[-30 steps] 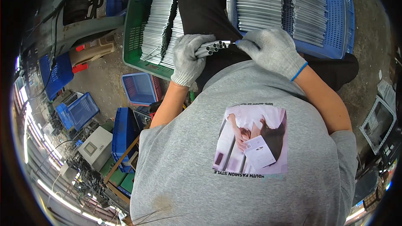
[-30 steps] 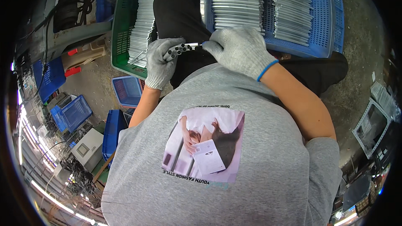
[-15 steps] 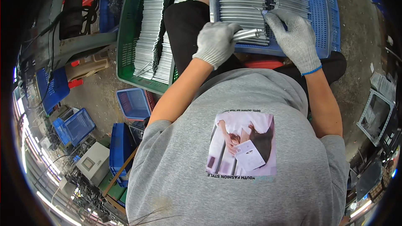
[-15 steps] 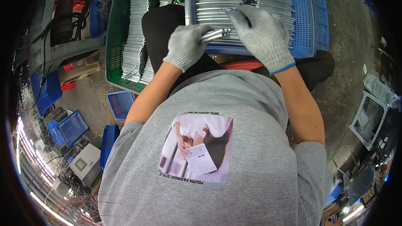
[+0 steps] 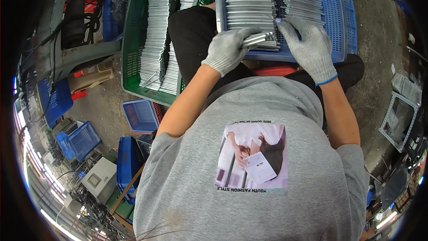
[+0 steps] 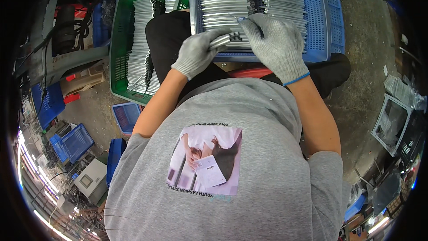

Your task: Inspect small metal components and sort them into plastic bins on a fabrication floor.

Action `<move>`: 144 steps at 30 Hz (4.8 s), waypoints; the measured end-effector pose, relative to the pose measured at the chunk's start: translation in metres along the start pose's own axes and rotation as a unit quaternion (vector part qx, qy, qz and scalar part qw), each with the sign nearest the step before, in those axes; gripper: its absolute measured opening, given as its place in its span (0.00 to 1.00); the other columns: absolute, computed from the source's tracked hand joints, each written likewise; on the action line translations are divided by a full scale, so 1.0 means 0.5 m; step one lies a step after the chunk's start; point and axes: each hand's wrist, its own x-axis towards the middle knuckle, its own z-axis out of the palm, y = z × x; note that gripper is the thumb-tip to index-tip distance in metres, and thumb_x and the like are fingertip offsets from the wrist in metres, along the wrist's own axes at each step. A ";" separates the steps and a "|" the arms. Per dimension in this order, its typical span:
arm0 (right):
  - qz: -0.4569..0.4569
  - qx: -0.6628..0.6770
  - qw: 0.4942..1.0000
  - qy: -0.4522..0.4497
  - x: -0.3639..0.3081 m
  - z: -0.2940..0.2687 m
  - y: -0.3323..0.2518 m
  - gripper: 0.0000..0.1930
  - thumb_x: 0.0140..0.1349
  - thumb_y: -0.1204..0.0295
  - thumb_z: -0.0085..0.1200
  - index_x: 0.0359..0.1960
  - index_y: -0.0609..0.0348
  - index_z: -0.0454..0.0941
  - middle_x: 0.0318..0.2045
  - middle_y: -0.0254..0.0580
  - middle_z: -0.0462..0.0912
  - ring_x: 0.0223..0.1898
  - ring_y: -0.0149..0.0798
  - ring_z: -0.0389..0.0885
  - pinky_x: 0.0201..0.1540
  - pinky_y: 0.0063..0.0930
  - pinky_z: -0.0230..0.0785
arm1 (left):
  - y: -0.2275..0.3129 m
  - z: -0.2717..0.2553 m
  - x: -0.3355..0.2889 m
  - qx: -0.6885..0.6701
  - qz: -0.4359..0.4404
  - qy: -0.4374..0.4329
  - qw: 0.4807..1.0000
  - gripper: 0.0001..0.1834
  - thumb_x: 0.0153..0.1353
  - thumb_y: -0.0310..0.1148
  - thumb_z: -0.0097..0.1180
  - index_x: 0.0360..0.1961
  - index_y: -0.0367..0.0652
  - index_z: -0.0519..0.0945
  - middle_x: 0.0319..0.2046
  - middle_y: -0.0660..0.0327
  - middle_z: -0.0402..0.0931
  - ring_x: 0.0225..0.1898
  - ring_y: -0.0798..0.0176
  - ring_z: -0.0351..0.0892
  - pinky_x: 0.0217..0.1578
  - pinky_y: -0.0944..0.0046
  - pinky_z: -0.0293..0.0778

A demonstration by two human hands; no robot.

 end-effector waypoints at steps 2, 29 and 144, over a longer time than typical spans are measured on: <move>-0.029 -0.008 1.000 0.000 -0.008 -0.005 -0.009 0.16 0.68 0.59 0.63 0.43 0.60 0.90 0.29 0.42 0.91 0.24 0.39 0.84 0.33 0.29 0.76 | 0.006 -0.041 -0.025 -0.083 -0.007 0.042 0.996 0.15 0.62 0.23 0.62 0.50 0.46 0.83 0.33 0.60 0.87 0.33 0.55 0.87 0.34 0.59 0.82; -0.267 -0.062 0.961 -0.048 -0.043 0.024 -0.086 0.09 0.64 0.64 0.64 0.27 0.52 0.87 0.17 0.32 0.85 0.18 0.36 0.79 0.60 0.38 0.73 | -0.016 -0.148 -0.184 -0.097 -0.026 0.117 0.988 0.12 0.55 0.20 0.67 0.41 0.42 0.87 0.35 0.62 0.85 0.33 0.59 0.80 0.45 0.60 0.74; -0.143 -0.050 0.977 -0.147 -0.049 0.009 -0.089 0.07 0.61 0.66 0.64 0.29 0.54 0.90 0.12 0.32 0.79 0.10 0.31 0.67 0.16 0.25 0.59 | -0.002 -0.162 -0.164 -0.001 0.097 0.156 0.983 0.16 0.48 0.32 0.67 0.41 0.46 0.90 0.37 0.64 0.89 0.35 0.60 0.83 0.45 0.60 0.73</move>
